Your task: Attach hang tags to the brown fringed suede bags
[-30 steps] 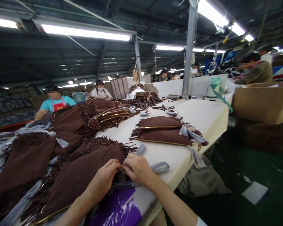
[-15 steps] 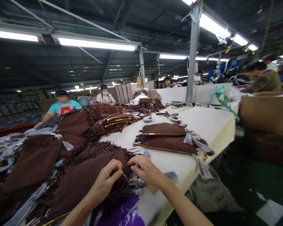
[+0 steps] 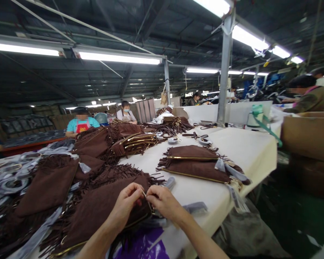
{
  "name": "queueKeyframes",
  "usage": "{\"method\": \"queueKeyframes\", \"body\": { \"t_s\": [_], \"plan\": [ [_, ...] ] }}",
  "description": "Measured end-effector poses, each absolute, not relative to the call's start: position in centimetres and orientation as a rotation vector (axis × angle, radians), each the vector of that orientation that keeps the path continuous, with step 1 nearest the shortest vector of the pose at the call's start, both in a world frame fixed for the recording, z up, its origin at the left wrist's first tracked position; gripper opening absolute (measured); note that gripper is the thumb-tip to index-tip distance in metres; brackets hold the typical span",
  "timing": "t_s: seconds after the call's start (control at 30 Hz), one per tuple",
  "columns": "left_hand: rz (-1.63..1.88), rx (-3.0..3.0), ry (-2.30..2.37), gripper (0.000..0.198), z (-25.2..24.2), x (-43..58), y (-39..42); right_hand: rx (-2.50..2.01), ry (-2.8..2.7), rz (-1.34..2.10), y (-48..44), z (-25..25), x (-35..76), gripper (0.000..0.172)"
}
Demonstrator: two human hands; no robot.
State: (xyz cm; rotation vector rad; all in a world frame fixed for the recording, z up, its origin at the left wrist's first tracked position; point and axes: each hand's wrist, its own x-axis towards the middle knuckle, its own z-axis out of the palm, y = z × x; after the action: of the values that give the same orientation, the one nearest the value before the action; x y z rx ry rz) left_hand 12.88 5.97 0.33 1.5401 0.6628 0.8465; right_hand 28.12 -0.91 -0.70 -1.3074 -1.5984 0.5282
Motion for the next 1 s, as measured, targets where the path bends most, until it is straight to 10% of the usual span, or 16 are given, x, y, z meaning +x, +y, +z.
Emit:
{"method": "queueKeyframes", "body": {
  "t_s": [0.6,1.0],
  "plan": [
    [0.763,1.769,0.82,0.018,-1.7,13.8,5.5,-1.36,-1.394,0.547,-0.4,-2.7,28.5,0.02],
    [0.678,0.797,0.489,0.013,-1.2,12.7,6.1,-0.571,-0.719,1.44,-1.7,-1.3,29.4,0.03]
  ]
}}
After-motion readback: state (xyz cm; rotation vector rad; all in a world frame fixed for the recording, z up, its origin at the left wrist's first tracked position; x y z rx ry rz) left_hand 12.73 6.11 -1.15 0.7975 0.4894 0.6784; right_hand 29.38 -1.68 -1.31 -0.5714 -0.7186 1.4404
